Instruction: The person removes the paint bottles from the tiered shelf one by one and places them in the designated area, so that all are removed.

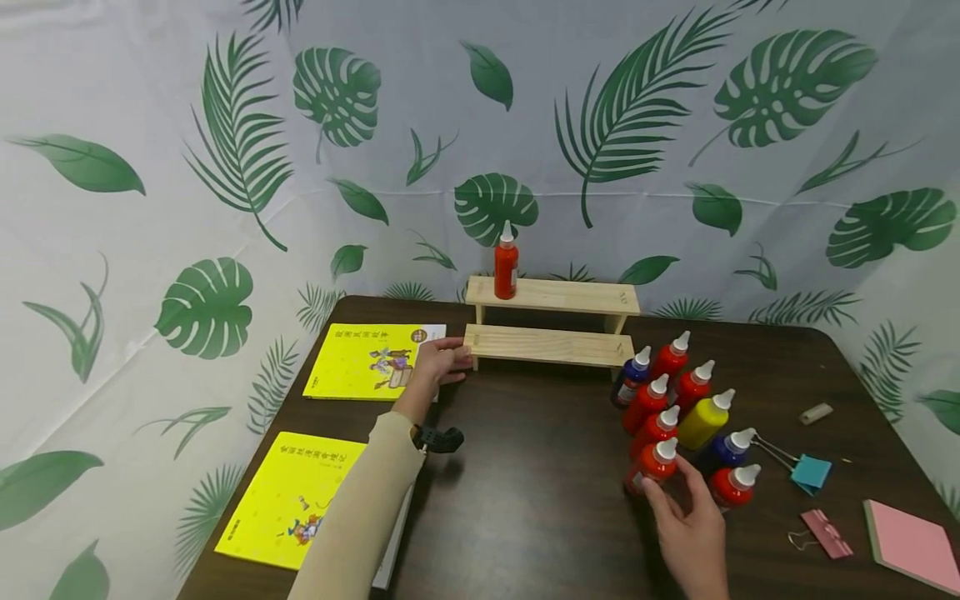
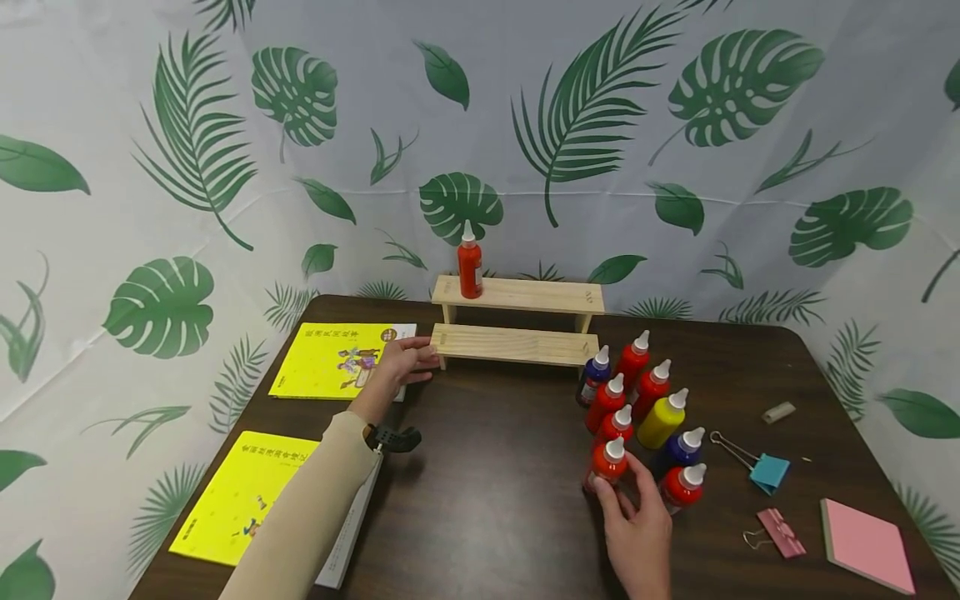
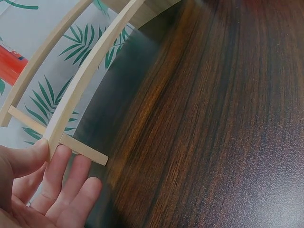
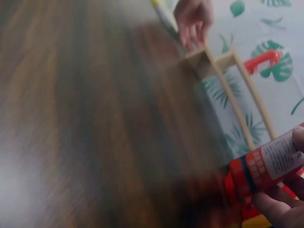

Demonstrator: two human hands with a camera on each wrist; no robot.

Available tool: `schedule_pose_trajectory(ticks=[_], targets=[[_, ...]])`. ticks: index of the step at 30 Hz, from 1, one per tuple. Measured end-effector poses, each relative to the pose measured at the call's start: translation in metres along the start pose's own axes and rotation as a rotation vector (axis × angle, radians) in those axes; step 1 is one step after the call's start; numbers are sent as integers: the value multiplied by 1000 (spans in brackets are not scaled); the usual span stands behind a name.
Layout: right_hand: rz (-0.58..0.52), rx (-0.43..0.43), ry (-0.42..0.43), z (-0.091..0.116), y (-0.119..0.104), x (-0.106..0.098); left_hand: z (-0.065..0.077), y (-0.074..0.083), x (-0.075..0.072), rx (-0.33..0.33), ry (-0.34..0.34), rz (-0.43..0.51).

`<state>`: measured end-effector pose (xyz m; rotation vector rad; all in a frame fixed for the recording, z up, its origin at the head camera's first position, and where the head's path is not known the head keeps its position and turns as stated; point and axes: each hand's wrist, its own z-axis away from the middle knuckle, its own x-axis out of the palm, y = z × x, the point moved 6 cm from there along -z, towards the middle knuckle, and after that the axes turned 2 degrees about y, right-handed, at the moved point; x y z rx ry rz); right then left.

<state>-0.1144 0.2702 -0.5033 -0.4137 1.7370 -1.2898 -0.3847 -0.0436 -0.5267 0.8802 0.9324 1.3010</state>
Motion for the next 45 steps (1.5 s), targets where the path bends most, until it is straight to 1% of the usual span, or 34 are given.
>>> schedule_pose_trajectory(ticks=[1,3,12,20,24,27,30,31,33,34,36,39,42,45], targets=[[26,9,12,1,3,-2,0,0,0,0,-1,0],[45,22,28,1,9,-4,-1,0,-1,-4,0,3],[63,45,68,1,17,-2,0,-1,0,-18,-1,8],[45,46,67,0,18,-1,-2,-2,0,-26,2,2],[39,28,96,4,8,-5,-2,-2,0,-25,3,8],[12,-44,196,9,-8,-15,-2,-2,-1,-22,8,11],[-51,-178,319,17,-30,-28,-1,-1,-1,-22,10,8],[-71,-229,348,19,-38,-32,-1,-1,-1,-24,10,8],[-105,-327,372,22,-55,-37,-1,-1,-1,-28,9,9],[-126,-375,362,24,-63,-38,-1,-1,-1,-30,9,10],[-155,-450,309,24,-79,-34,-2,-1,-1,-34,11,9],[-220,-528,201,19,-97,-16,-2,-2,-1,-39,13,4],[-277,-533,103,8,-110,14,-2,-2,-1,-43,14,2],[-324,-510,39,-6,-129,45,-2,-1,0,-41,10,2]])
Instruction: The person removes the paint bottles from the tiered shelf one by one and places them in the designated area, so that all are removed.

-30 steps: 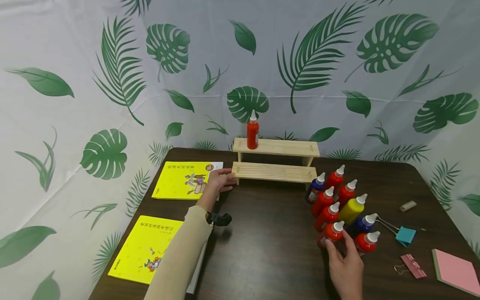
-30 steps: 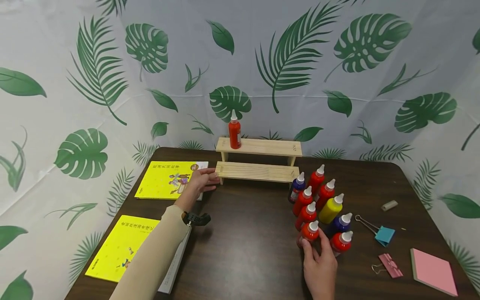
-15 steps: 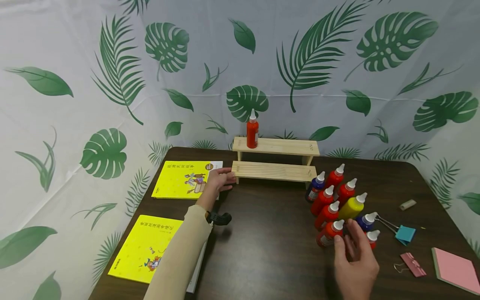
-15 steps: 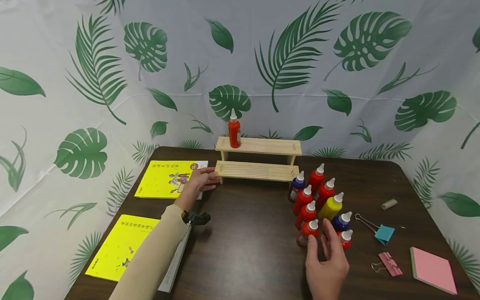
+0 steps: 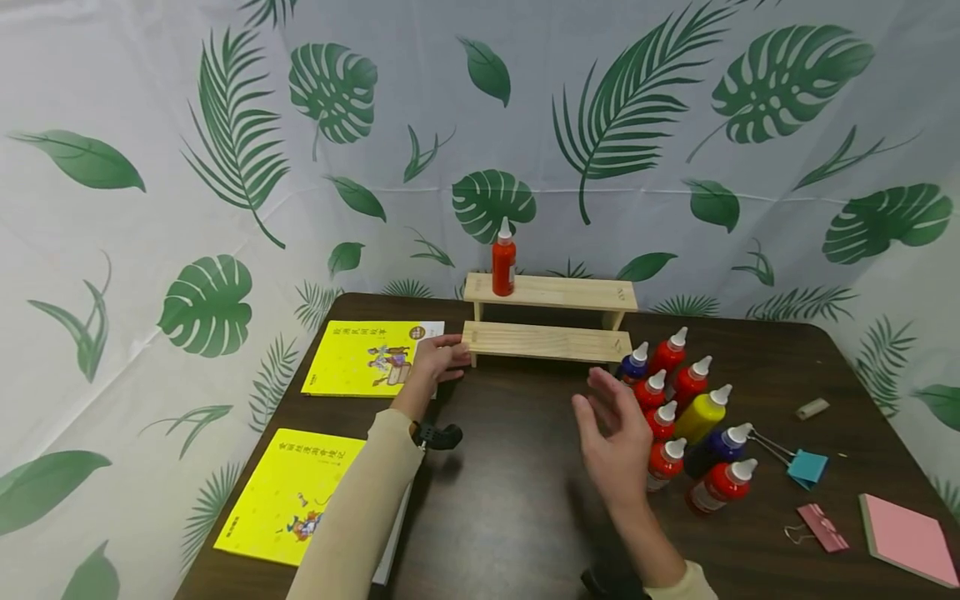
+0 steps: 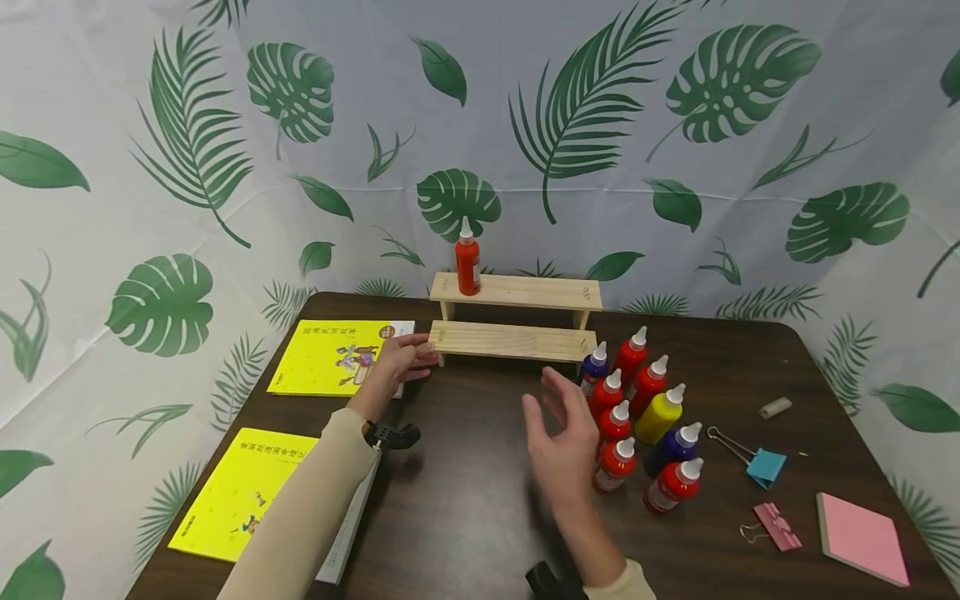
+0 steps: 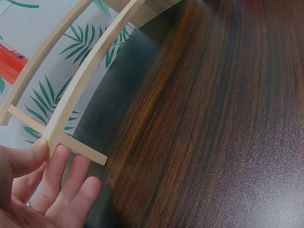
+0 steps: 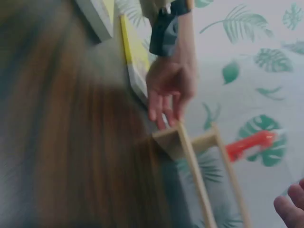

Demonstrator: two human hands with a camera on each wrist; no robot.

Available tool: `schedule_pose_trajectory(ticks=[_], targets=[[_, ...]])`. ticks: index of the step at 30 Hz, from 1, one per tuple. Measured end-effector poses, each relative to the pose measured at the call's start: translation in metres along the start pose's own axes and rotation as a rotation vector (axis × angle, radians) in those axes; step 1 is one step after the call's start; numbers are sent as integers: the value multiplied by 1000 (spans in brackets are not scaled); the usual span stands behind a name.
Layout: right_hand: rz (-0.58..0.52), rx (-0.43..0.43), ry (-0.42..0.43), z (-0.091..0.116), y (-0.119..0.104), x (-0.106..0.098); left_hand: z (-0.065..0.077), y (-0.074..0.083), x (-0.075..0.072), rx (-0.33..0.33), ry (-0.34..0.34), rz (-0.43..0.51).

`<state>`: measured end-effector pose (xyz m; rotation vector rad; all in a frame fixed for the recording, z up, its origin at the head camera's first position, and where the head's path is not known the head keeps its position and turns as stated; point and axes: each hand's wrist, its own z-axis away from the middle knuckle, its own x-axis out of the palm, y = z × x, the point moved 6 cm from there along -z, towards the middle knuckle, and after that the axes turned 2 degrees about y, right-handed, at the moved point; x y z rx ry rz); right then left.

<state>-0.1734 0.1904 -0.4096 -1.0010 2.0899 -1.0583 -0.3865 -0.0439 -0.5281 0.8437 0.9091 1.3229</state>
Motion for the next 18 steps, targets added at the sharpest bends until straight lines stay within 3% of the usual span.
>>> schedule_pose_trajectory(ticks=[4,10,15,18], targets=[[-64,71,-35,-27,12,46,1,1,0,6,-4,1],[-106,189,-81,-68,53,110,1,0,-2,4,-3,7],[-53,217,-100,-109,57,145,1,1,-1,12,-19,14],[16,216,-156,-131,58,157,0,0,-1,11,-23,10]])
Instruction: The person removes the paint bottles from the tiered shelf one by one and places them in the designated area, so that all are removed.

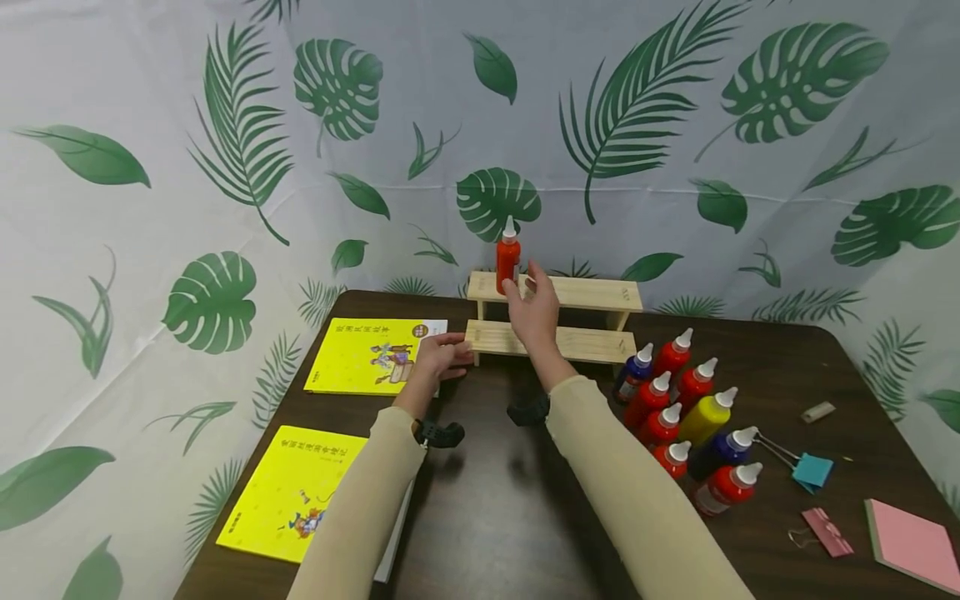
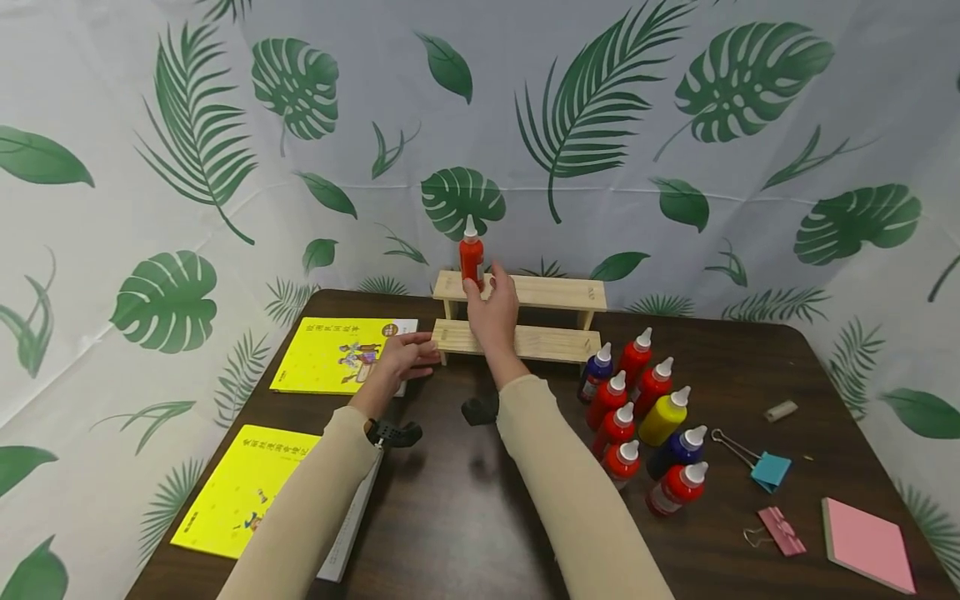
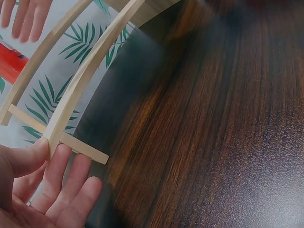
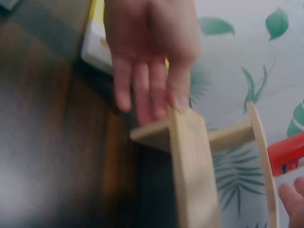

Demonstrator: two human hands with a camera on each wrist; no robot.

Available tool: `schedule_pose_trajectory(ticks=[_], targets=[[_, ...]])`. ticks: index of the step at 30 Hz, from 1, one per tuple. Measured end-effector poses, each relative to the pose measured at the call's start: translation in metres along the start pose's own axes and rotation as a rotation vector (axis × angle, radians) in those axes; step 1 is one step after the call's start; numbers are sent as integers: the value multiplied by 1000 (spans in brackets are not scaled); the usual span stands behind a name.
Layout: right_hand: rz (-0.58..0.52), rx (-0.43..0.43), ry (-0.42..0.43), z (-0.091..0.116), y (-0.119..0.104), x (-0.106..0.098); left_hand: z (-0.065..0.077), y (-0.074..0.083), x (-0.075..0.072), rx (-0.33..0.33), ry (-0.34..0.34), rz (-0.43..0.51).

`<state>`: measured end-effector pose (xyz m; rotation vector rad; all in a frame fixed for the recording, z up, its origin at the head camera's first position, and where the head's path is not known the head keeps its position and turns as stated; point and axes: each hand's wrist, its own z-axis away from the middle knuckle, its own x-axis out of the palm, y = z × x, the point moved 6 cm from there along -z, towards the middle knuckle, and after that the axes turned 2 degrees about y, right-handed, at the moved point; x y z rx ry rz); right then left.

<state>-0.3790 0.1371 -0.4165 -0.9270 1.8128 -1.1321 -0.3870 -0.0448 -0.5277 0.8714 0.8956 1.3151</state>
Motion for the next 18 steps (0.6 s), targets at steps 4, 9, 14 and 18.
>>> schedule_pose_trajectory(ticks=[4,9,14,18], targets=[[100,22,-101,-22,-2,5,0,0,2,-1,5,-5],[168,39,-192,-36,-3,10,1,2,5,-6,10,-14],[167,63,-169,-36,-3,12,2,2,2,-16,12,-13],[87,57,-117,-28,-1,12,2,2,0,-23,11,-14]])
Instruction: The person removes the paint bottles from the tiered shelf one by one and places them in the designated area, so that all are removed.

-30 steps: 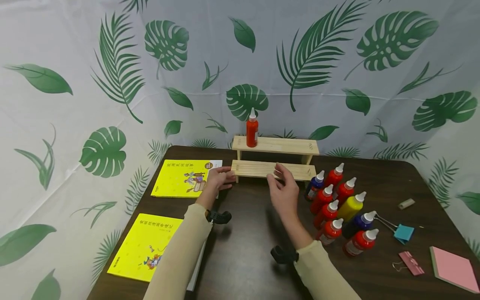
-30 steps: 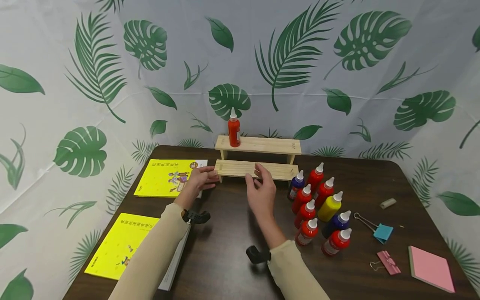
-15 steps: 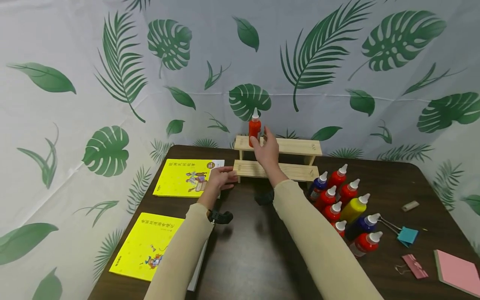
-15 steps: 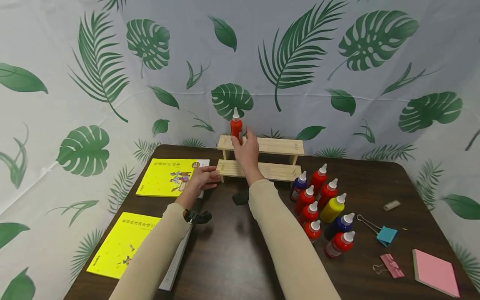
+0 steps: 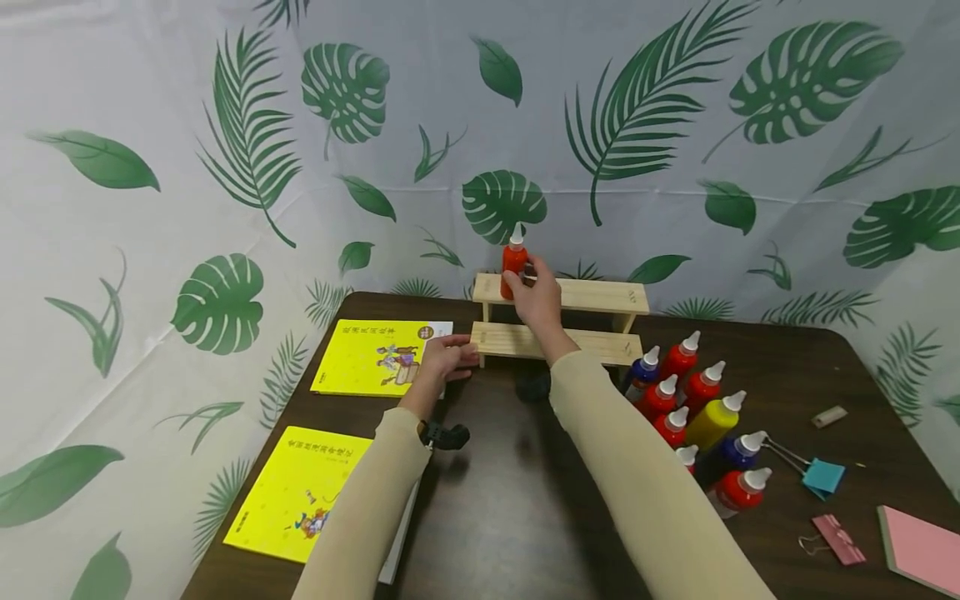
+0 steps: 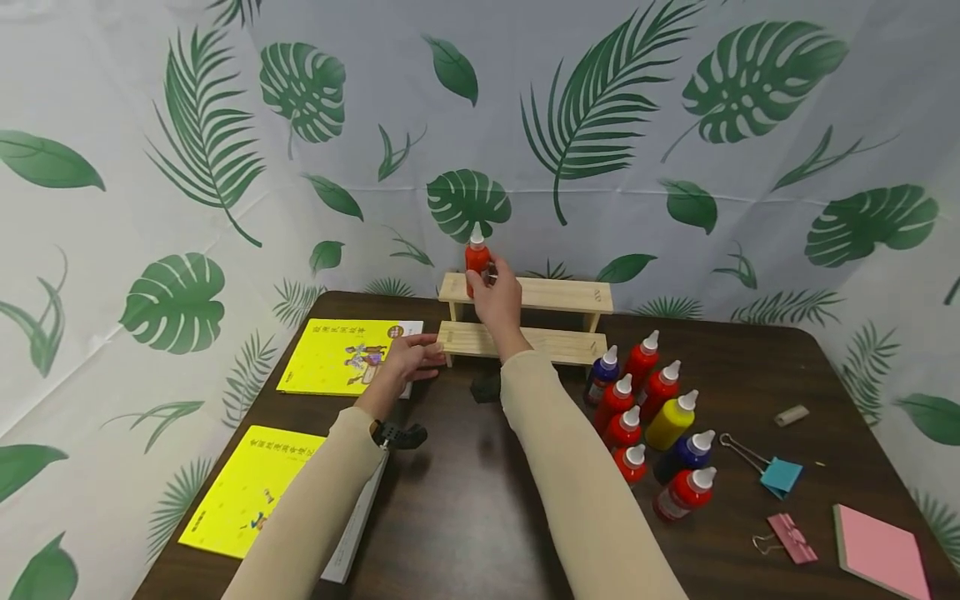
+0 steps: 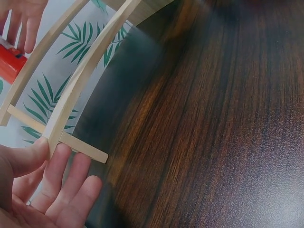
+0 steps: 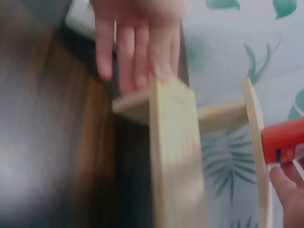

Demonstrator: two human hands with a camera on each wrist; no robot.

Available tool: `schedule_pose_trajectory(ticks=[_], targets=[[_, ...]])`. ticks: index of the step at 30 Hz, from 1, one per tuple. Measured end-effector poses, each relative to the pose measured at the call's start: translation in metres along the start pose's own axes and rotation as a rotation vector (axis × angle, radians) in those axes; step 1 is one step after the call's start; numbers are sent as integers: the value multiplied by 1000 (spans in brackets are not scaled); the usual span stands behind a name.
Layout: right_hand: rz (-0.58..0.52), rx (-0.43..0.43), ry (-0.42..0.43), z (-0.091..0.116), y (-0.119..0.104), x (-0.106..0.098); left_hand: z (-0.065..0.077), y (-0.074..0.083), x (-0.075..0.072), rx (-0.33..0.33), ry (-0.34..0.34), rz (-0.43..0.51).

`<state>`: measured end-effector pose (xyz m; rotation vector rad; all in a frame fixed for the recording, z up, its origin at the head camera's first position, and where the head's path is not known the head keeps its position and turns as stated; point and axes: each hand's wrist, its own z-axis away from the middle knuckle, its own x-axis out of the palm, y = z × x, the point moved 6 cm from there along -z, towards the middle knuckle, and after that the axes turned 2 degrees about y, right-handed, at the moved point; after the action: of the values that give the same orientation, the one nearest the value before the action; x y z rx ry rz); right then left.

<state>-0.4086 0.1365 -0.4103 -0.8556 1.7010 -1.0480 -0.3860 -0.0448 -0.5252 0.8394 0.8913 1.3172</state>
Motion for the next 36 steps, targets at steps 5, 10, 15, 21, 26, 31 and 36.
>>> schedule_pose_trajectory(ticks=[5,10,15,21,26,31,36], targets=[[-123,-54,67,25,6,-5,-2,-1,-1,1,5,11],[-188,-72,100,69,14,-22,-5,-1,-2,8,8,15],[-238,-28,66,125,28,-49,-4,0,-3,5,2,15],[-138,133,8,181,54,-81,-3,-1,-4,2,17,8],[-74,208,33,208,73,-105,-3,-2,-3,6,9,7],[-1,152,80,221,80,-118,-2,-2,-3,2,9,11],[61,93,107,228,88,-122,-2,-2,0,-3,-4,7]])
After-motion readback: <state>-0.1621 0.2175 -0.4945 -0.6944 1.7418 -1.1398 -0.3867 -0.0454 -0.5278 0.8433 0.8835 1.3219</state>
